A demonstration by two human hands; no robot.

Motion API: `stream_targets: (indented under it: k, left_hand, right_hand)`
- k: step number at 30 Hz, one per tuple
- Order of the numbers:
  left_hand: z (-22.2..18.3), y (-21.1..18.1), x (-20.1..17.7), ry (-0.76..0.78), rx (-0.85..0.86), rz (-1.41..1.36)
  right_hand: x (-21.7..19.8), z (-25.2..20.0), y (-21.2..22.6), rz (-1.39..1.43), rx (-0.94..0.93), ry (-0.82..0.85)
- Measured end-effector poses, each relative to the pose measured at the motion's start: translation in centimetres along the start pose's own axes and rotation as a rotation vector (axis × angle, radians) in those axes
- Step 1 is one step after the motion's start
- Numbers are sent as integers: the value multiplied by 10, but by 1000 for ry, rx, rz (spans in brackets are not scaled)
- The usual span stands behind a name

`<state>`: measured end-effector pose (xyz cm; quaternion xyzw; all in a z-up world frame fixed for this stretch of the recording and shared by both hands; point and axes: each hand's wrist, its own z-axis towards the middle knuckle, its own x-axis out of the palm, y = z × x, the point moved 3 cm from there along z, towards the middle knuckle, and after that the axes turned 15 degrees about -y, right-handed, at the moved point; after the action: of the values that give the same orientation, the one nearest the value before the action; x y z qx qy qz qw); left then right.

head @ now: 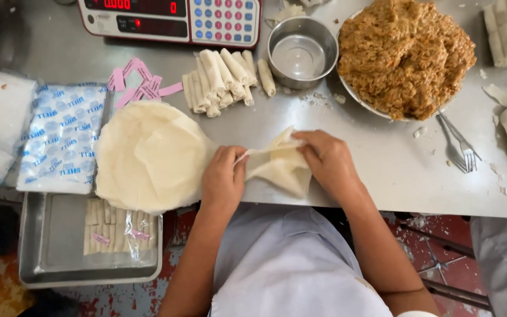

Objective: The person is preparing spring rolls by separating thin wrappers, adding meat filling with a fork, and rolling them tightly.

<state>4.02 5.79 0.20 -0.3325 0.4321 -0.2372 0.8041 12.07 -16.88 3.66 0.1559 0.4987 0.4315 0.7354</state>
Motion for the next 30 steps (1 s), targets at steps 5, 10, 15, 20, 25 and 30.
stream_targets:
  k: [5, 10, 15, 20, 25, 30]
  left_hand:
    - [11, -27, 5, 23, 174, 36]
    - [23, -34, 1, -89, 87, -75]
    - [6, -76, 11, -259, 209, 17]
    - [14, -50, -43, -450, 191, 124]
    - [11, 15, -85, -626, 85, 306]
    - [16, 113, -113, -760, -6, 714]
  right_hand:
    - [7, -9, 22, 187, 72, 136]
    - [-10, -5, 12, 54, 186, 122]
    - [9, -4, 29, -24, 146, -7]
    - [16, -7, 0, 145, 368, -132]
    - [13, -17, -61, 227, 541, -218]
    - [-3, -21, -85, 171, 576, -276]
